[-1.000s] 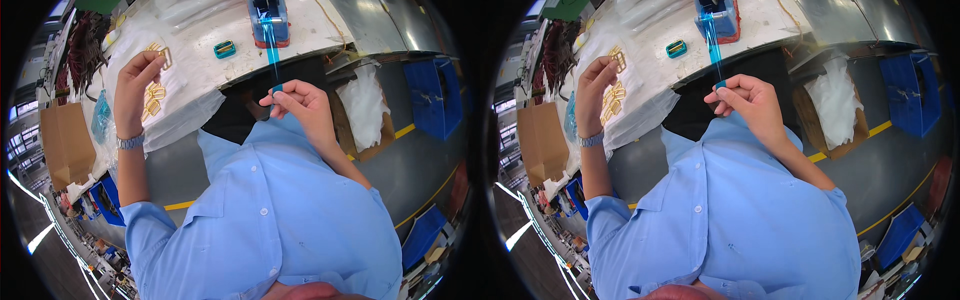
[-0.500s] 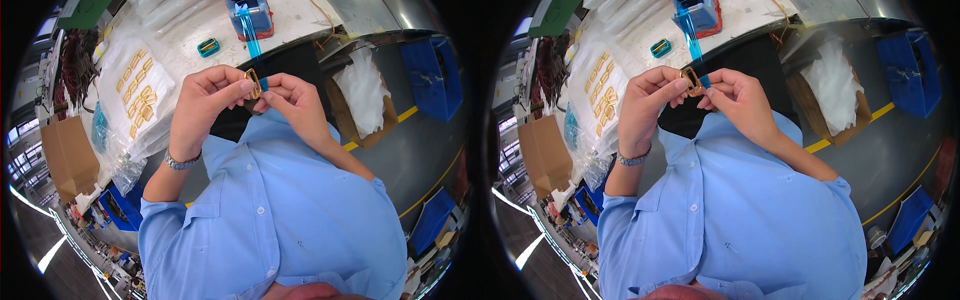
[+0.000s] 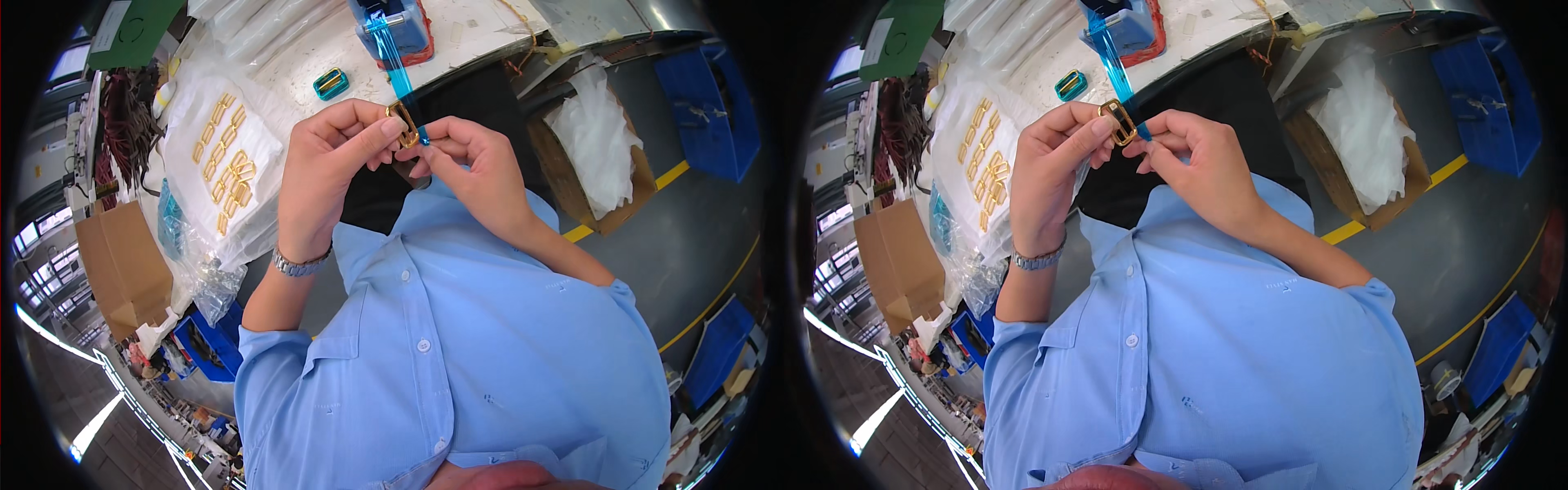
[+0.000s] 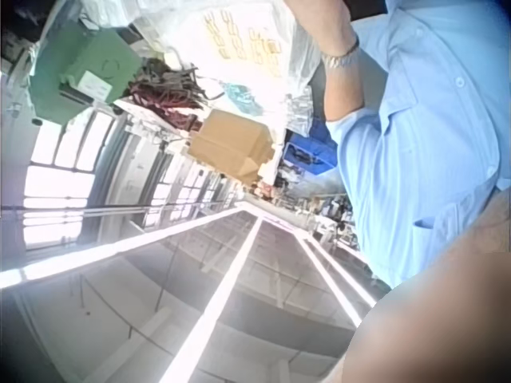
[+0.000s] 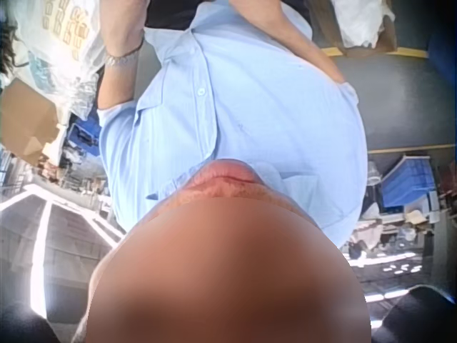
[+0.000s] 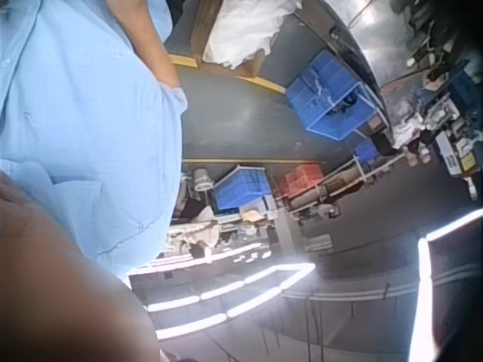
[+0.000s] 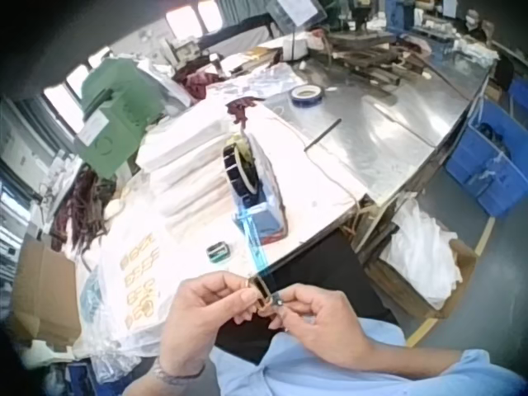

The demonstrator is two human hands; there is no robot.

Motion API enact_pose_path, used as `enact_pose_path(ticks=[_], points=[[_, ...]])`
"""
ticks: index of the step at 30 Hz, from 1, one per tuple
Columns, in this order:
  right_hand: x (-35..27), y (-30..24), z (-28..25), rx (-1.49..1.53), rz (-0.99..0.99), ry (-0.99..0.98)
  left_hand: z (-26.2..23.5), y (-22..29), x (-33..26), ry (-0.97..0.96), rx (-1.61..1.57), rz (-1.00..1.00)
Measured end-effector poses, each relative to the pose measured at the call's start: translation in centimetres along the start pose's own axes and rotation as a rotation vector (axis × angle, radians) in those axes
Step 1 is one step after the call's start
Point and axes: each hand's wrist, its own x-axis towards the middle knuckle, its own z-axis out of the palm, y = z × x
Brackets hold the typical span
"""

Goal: Wrapping metal buckles with blue protective tape at a workshop bench.

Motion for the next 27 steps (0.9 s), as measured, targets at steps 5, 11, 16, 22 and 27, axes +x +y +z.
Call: enact_pose_path(ticks=[5, 11, 16, 22, 27], points=[[0.1, -0.6, 0.2, -0.088, -0.023, 0.011, 0.5, -0.5, 0.2, 0.002, 0.045, -0.024], [0.1, -0.4, 0.1, -0.138, -0.05, 0.038, 0.4, -0.9, 0.3, 0.009, 0.068, -0.028], [0.2, -0.5, 0.2, -0.145, -0.041, 0.033, 0.4, -0.7, 0.3, 0.02, 0.06, -0.029], [0.1, -0.6, 0.4, -0.092, -0.032, 0.003, 0.4, -0.7, 1.0, 0.016, 0.072, -0.052], [0.8, -0.1, 0.3, 0.106, 0.082, -0.006, 0.2, -1.4, 1.6, -0.003, 0.045, -0.051]])
